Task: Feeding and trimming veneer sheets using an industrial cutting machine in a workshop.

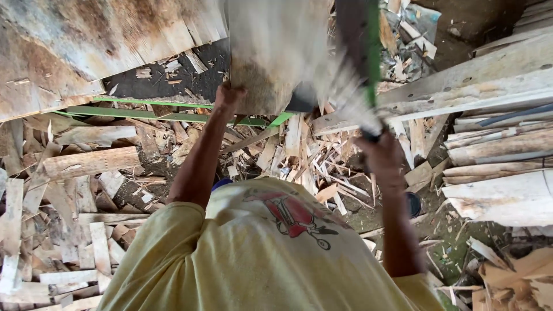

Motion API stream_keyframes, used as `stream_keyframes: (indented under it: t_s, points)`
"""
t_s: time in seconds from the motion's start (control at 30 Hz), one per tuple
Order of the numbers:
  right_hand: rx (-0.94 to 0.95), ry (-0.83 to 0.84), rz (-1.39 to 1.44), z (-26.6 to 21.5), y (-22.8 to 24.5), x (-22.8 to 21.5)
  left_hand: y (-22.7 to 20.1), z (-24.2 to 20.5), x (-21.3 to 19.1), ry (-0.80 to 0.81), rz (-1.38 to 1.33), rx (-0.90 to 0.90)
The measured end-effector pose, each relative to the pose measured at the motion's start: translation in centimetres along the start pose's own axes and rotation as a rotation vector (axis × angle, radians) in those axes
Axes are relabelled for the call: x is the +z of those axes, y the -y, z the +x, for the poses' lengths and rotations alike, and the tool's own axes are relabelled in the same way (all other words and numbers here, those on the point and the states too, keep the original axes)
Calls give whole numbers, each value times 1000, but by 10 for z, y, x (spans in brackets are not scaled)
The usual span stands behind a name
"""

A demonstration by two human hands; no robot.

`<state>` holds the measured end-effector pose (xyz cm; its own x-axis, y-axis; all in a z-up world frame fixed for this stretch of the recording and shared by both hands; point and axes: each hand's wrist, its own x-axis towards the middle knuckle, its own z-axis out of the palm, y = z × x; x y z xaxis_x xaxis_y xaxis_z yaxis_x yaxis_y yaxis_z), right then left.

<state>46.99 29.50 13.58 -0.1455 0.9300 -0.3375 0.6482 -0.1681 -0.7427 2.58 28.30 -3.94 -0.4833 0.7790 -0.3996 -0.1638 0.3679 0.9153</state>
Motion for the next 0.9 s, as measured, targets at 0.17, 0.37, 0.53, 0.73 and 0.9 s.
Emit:
stream_keyframes:
  t_s: [0.17, 0.37, 0.53, 0.73, 0.9]
  points:
    - [-7, 55, 124, 61, -135, 134, 47, 26, -3, -2, 127, -77]
    - [-99, 27, 42, 44, -98, 101, 148, 107, -21, 784, -1084, 433]
    - [-46, 67, -8, -15, 26, 37, 32, -42, -45, 218, -101, -56]
    - [20, 66, -55, -32, 58, 11, 88, -113, -96, 218, -107, -185]
    - [-40, 78, 72, -39, 22, 13, 136, -79, -104, 144, -56, -259]
